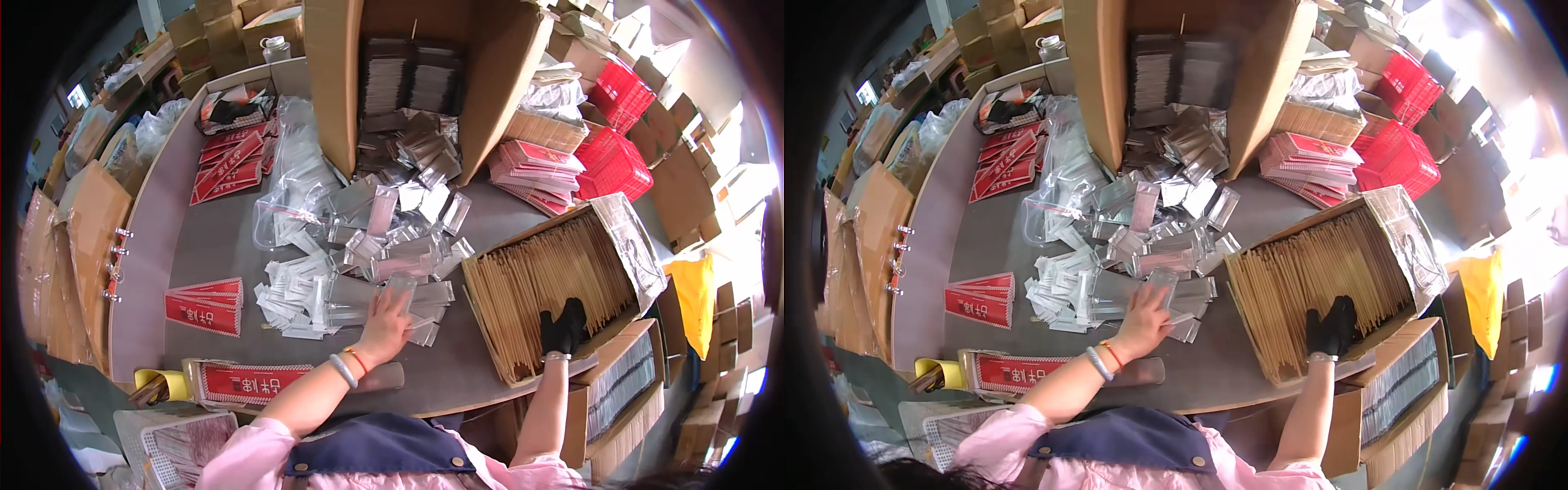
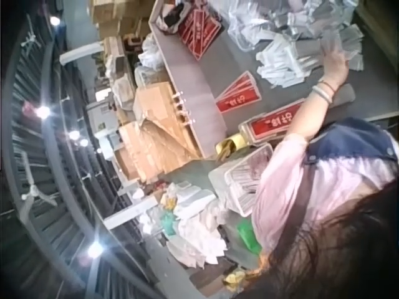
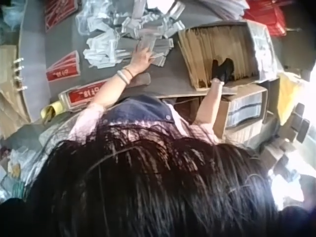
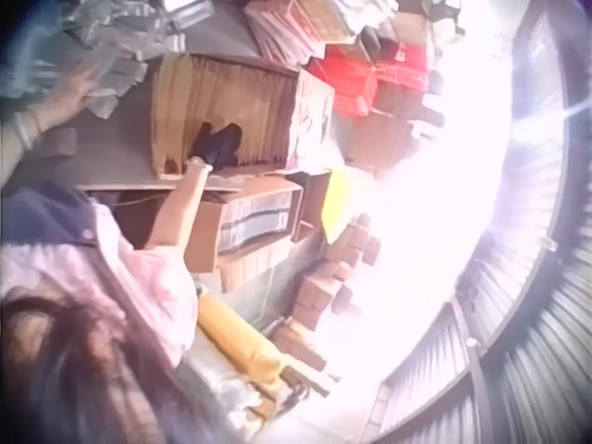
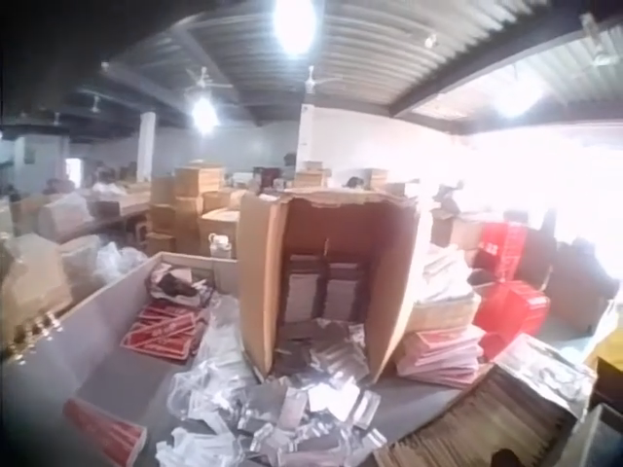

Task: Packaging small silver packets into red paper sleeves using wooden sticks to assist.

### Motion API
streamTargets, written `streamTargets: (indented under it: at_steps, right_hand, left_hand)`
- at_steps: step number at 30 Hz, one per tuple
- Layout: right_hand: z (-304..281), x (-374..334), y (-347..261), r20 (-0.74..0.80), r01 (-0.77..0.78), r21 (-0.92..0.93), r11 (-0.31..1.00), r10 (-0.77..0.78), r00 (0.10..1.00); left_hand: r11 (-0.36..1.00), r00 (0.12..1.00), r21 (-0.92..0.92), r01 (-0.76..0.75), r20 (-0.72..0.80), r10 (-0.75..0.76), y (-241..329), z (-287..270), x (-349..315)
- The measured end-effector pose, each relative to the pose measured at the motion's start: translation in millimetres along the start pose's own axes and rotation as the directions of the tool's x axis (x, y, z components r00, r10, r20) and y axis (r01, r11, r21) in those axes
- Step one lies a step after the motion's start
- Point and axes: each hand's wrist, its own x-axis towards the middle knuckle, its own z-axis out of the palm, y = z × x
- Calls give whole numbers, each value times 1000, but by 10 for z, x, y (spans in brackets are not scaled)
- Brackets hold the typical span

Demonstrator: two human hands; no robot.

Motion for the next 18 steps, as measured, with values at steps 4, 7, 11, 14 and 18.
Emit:
streamTargets:
  at_steps: [4,7,11,14,18]
  right_hand:
    - [-1,167,-54,41,21,-123,992,-16,999]
    - [169,142,133,-35,128,-108,986,-132,991]
    - [333,43,-34,43,193,147,970,-201,979]
    - [278,-167,-187,23,228,291,929,-245,969]
    - [162,-252,-264,88,291,228,929,-317,944]
  left_hand:
    - [983,979,31,-182,102,178,-310,23,-89]
    - [945,934,52,-323,178,310,-605,-166,-249]
    - [951,905,-17,-308,303,299,-752,-705,-444]
    - [953,934,-59,-296,192,302,-632,-785,-490]
    - [999,998,36,5,-63,-2,-537,-611,-629]
